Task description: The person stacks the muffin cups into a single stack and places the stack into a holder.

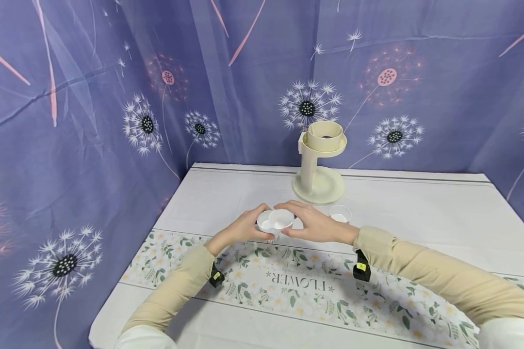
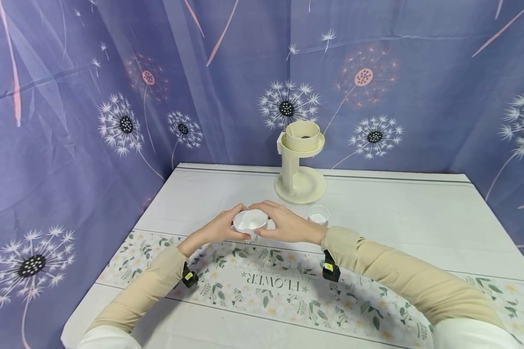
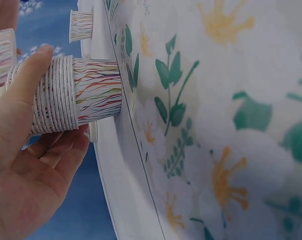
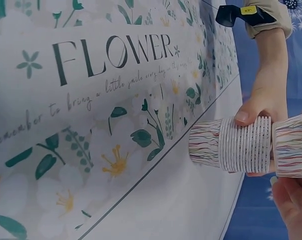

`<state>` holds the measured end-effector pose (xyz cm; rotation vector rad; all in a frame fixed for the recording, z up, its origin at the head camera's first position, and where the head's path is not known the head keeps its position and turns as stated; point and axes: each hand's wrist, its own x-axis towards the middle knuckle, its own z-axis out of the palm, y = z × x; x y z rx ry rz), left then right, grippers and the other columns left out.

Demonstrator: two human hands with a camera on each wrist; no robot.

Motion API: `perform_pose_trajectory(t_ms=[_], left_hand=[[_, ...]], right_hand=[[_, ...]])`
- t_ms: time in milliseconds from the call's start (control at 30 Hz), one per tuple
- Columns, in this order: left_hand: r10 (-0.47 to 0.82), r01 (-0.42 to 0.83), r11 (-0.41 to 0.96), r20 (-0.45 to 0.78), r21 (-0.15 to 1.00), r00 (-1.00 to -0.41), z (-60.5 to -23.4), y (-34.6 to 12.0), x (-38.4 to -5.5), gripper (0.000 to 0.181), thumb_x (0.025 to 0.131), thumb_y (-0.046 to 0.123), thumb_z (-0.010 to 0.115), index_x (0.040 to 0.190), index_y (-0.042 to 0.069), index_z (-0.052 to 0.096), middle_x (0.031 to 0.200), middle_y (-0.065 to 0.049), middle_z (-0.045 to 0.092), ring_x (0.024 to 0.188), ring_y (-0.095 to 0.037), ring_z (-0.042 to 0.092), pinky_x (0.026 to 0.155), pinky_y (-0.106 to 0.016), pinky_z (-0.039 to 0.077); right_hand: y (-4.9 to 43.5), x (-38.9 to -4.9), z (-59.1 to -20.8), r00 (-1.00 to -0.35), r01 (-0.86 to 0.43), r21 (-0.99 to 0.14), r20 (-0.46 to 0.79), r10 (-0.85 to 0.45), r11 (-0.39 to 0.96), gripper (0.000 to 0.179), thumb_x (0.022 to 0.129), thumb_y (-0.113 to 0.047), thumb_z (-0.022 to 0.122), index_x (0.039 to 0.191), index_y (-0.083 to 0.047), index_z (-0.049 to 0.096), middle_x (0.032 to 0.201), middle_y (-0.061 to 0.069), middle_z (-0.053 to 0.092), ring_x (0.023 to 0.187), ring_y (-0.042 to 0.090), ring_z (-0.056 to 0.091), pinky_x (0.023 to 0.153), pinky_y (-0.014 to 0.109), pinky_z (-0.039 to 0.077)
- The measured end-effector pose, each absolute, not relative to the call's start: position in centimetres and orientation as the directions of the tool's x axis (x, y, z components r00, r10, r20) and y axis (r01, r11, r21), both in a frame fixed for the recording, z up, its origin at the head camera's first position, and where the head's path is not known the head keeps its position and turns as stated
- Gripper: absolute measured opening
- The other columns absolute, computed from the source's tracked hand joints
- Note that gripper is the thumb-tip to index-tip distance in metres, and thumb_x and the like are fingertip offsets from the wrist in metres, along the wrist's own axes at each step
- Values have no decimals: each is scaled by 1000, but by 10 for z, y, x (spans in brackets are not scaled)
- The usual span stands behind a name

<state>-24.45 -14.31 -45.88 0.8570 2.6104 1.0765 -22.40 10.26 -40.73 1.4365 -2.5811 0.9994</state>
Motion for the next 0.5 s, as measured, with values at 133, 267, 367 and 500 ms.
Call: perform_pose_trajectory(t_ms=[133, 267, 367, 500], left_hand=[[582, 446, 572, 42, 689, -812, -459, -143, -245, 61, 78, 31, 82, 128, 17, 48, 117, -2, 64, 101, -15, 62, 86, -34, 52], [584, 449, 568, 46, 690, -810, -459, -143, -245, 62, 78, 31, 82, 128, 16, 47, 116, -2, 64, 101, -15, 63, 87, -34, 53], [585, 451, 559, 54, 696, -810, -459, -143, -245, 63, 78, 31, 82, 128, 15, 47, 115, -3, 64, 102, -18, 63, 86, -37, 53], [581, 449, 564, 54, 693, -812, -460, -144, -245, 66, 78, 32, 82, 131, 14, 46, 117, -4, 63, 104, -19, 63, 87, -37, 53]], right_hand=[[101, -225, -408, -579, -760, -532, 296, -759, 373, 54, 93, -26, 65, 140, -6, 46, 135, 7, 56, 124, 22, 54, 100, 42, 48], [99, -225, -408, -579, -759, -534, 291, -762, 373, 57, 93, -26, 66, 141, -4, 44, 138, 8, 54, 127, 24, 51, 104, 45, 46], [98, -225, -407, -556, -778, -521, 314, -769, 350, 58, 92, -24, 66, 142, -3, 44, 139, 9, 53, 129, 25, 50, 106, 46, 43], [96, -226, -408, -498, -820, -491, 358, -790, 294, 57, 91, -20, 67, 141, -3, 44, 138, 9, 54, 129, 26, 50, 108, 46, 42]])
